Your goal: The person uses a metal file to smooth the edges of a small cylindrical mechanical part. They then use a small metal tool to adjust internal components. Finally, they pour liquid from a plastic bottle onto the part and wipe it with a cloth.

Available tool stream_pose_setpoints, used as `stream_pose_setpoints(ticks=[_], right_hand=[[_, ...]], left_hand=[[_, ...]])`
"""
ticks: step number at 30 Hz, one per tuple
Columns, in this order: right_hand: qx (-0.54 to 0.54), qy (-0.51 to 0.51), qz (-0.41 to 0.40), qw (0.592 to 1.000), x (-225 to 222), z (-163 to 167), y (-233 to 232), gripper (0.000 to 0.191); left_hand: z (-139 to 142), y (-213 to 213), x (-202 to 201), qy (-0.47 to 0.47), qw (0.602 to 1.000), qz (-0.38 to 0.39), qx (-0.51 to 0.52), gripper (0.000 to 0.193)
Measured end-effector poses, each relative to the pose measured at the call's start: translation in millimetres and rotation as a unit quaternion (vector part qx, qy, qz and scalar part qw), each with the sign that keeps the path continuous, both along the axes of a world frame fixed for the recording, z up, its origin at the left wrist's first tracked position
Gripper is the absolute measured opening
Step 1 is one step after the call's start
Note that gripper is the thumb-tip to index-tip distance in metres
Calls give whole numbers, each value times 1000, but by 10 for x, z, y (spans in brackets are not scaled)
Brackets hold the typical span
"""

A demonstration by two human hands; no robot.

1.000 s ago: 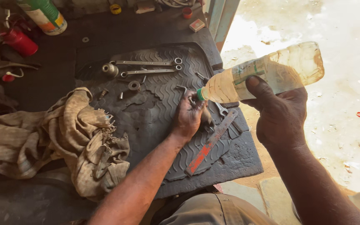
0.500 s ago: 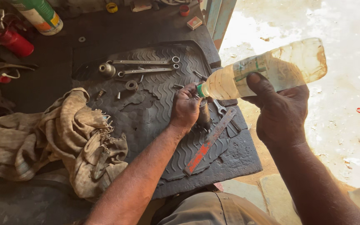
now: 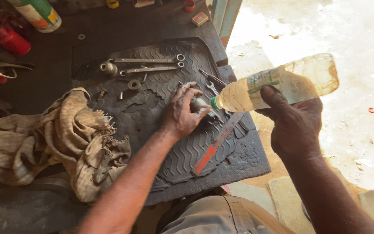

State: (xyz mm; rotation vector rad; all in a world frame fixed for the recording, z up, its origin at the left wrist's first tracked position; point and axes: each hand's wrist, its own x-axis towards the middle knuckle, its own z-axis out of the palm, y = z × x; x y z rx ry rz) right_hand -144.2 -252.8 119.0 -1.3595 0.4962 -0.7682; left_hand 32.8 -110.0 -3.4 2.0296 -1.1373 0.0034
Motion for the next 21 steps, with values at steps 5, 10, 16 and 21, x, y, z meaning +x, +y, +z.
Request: stream_pose_setpoints(ticks=[5, 10, 16, 21], right_hand=[[19, -11, 4, 1000, -32, -52, 8, 29], [25, -4, 7, 1000, -20, -65, 36, 29], [13, -41, 24, 999, -4, -18, 11, 29], [-21, -10, 17, 1000, 31, 34, 11, 28]], left_hand=[[68, 113, 22, -204, 964, -156, 64, 58], [29, -23, -7, -200, 945, -225, 131, 39], [-4, -143, 66, -107, 971, -195, 83, 36], [-30, -156, 72, -224, 947, -220, 65, 35]])
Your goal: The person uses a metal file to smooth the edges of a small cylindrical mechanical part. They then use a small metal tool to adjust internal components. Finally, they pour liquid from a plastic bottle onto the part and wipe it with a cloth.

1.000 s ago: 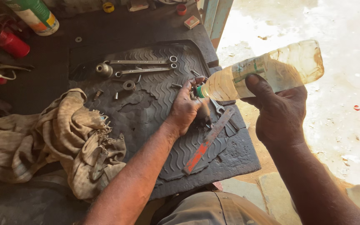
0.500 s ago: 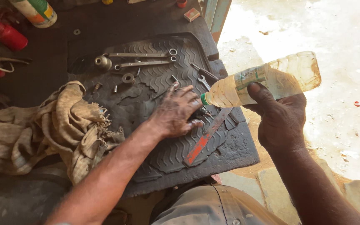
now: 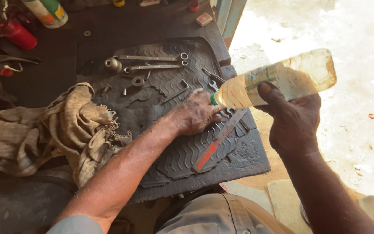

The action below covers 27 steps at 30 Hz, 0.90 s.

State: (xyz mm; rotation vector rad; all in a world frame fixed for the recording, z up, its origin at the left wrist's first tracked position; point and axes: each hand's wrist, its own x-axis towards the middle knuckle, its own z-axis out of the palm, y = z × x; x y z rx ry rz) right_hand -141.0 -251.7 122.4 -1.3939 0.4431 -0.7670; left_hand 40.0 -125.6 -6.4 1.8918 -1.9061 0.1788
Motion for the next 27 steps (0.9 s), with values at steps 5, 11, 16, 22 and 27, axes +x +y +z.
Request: stream_pose_setpoints(ticks=[5, 11, 16, 22, 27], right_hand=[[-16, 22, -20, 999, -43, -13, -12, 28], [-32, 30, -19, 999, -21, -95, -36, 27], [-16, 13, -14, 1000, 8, -107, -23, 28], [7, 3, -11, 1000, 6, -83, -11, 29], [10, -23, 3, 1000, 32, 19, -5, 26]], left_hand=[[1, 58, -40, 303, 951, 60, -22, 24], [118, 21, -37, 264, 959, 95, 51, 25], [250, 9, -74, 108, 991, 30, 80, 22], [248, 62, -195, 263, 957, 117, -27, 21], [195, 141, -175, 497, 838, 85, -206, 21]])
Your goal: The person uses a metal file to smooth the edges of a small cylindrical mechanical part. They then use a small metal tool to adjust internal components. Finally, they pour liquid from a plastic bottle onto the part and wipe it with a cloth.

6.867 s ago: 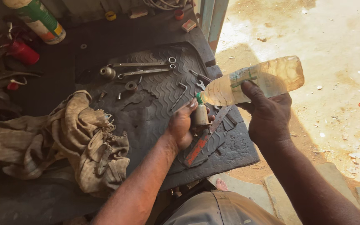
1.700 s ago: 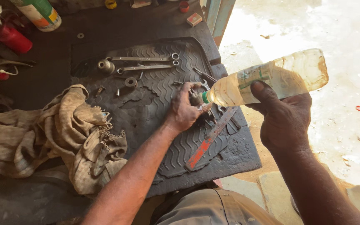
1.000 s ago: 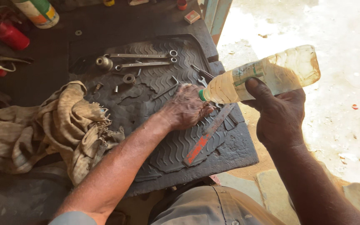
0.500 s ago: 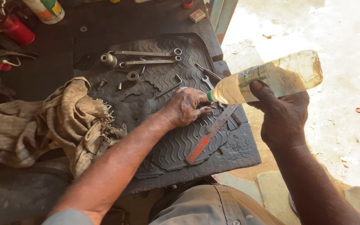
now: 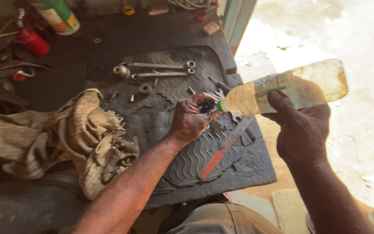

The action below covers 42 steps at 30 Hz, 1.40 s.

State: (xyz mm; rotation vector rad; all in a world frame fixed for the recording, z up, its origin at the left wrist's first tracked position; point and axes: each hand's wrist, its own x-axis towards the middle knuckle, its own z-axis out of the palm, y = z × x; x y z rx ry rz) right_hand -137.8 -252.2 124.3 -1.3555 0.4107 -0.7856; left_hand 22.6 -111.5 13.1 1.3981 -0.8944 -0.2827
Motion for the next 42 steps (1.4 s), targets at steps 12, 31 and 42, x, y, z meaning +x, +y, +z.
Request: stream_pose_setpoints(ticks=[12, 31, 42], right_hand=[[-30, -2, 22, 999, 234, 166, 65, 30], [-21, 11, 77, 997, 347, 63, 267, 26], [22, -1, 109, 994, 574, 25, 395, 31]], left_hand=[[101, 134, 52, -36, 995, 25, 84, 30], [119, 631, 235, 157, 974, 157, 43, 27], [-57, 612, 191, 8, 963, 219, 157, 39]])
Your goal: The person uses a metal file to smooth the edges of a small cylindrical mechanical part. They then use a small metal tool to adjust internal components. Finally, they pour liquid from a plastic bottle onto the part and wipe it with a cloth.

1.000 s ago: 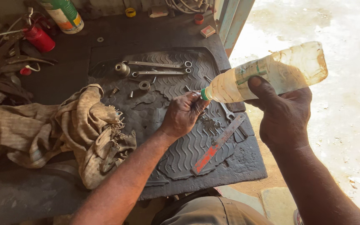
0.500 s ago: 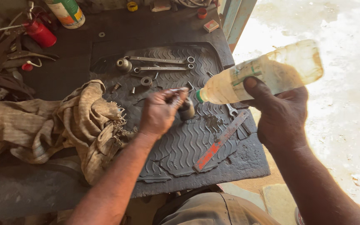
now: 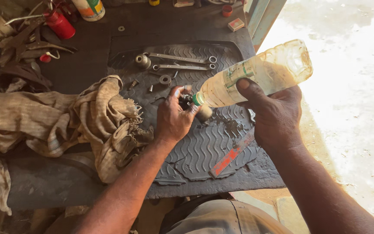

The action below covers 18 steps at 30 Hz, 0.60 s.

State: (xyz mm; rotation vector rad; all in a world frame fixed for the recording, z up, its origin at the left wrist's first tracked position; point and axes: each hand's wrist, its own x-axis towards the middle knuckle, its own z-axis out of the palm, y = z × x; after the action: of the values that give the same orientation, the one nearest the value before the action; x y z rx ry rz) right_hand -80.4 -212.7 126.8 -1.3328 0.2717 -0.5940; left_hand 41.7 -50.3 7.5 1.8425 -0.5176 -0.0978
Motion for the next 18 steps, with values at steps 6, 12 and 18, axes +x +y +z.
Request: stream_pose_setpoints(ticks=[6, 12, 18], right_hand=[[-47, 31, -48, 997, -151, 13, -153, 30], [-18, 15, -44, 999, -218, -93, -177, 29], [-40, 45, -39, 997, -224, -128, -181, 30]], left_hand=[[-292, -206, -85, 157, 977, -10, -146, 28], [-409, -200, -58, 67, 995, -1, 72, 33], [-463, -231, -23, 316, 932, -97, -147, 22]])
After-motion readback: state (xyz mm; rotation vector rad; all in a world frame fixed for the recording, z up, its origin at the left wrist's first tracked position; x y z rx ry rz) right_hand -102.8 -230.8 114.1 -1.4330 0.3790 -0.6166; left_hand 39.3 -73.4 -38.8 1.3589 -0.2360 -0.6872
